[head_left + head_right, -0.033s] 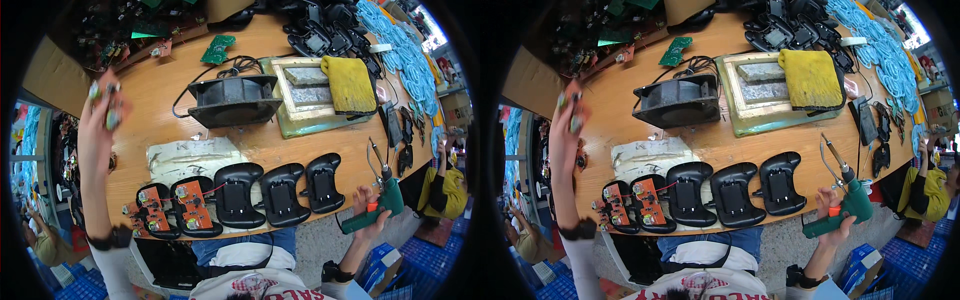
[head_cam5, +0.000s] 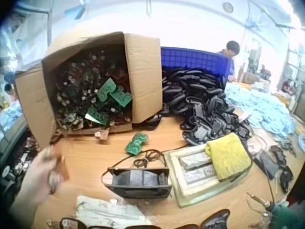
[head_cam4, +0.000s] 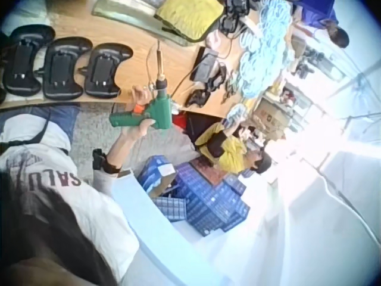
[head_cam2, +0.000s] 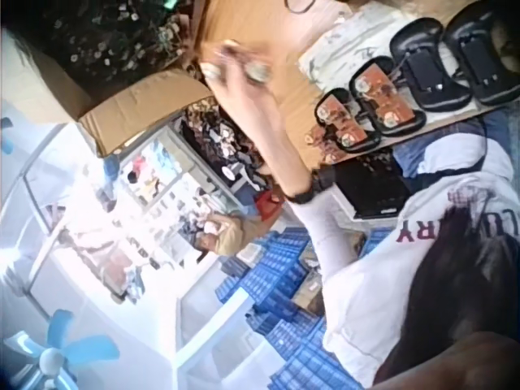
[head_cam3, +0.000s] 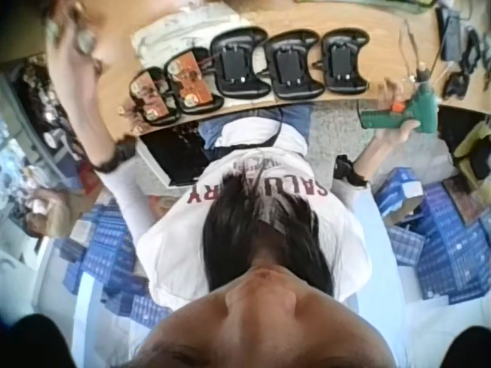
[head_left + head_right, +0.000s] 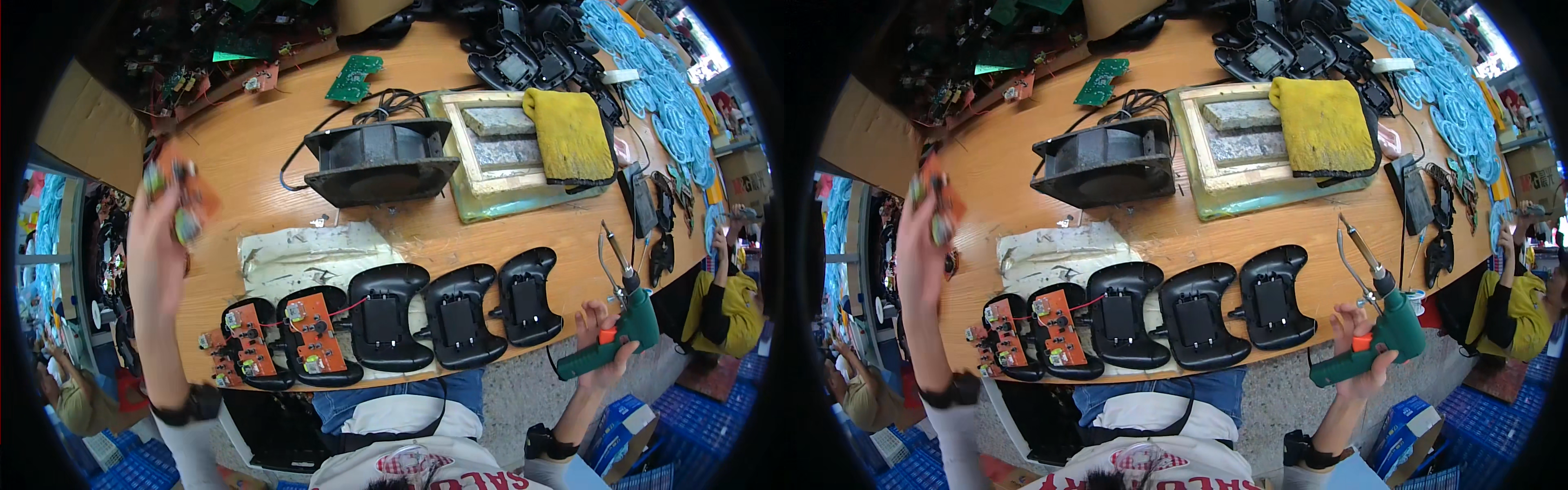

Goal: Soldering internal wiring onto a printed circuit board and assembling a game controller shell.

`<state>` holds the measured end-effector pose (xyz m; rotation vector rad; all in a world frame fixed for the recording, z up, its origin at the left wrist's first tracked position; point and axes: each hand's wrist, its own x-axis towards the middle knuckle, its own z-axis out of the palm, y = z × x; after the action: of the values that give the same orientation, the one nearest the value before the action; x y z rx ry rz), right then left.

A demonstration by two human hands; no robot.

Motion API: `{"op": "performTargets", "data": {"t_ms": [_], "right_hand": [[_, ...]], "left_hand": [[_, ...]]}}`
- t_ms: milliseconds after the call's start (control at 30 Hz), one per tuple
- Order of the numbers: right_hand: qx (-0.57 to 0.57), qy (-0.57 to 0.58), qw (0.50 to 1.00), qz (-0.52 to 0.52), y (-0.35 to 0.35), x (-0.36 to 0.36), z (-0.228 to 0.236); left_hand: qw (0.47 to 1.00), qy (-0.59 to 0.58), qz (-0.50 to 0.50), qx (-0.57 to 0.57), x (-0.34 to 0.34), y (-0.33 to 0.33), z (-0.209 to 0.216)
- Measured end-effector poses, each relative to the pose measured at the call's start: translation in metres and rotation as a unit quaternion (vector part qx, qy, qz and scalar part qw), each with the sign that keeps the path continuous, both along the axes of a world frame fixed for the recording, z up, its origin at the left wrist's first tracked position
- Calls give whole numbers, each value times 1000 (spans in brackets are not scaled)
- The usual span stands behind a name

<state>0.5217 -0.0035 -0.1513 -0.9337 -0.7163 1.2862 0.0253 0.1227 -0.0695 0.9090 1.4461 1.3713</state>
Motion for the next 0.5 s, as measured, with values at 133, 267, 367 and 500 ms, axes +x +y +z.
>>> {"op": "performTargets", "data": {"t_ms": [133,267,367,500], "right_hand": [[22,16,999,19,3,-7,0],[50,25,997,54,5,-15,5],[59,22,995,81,2,-23,5],[52,29,994,93,2,-37,3]], "left_hand": [[989,11,-111,-99,70,-85,-4],[966,-137,-174,-130,115,-100,-23],[972,-69,-200,-104,133,-95,-34],[965,107,-235,-52,139,-94,-42]]}}
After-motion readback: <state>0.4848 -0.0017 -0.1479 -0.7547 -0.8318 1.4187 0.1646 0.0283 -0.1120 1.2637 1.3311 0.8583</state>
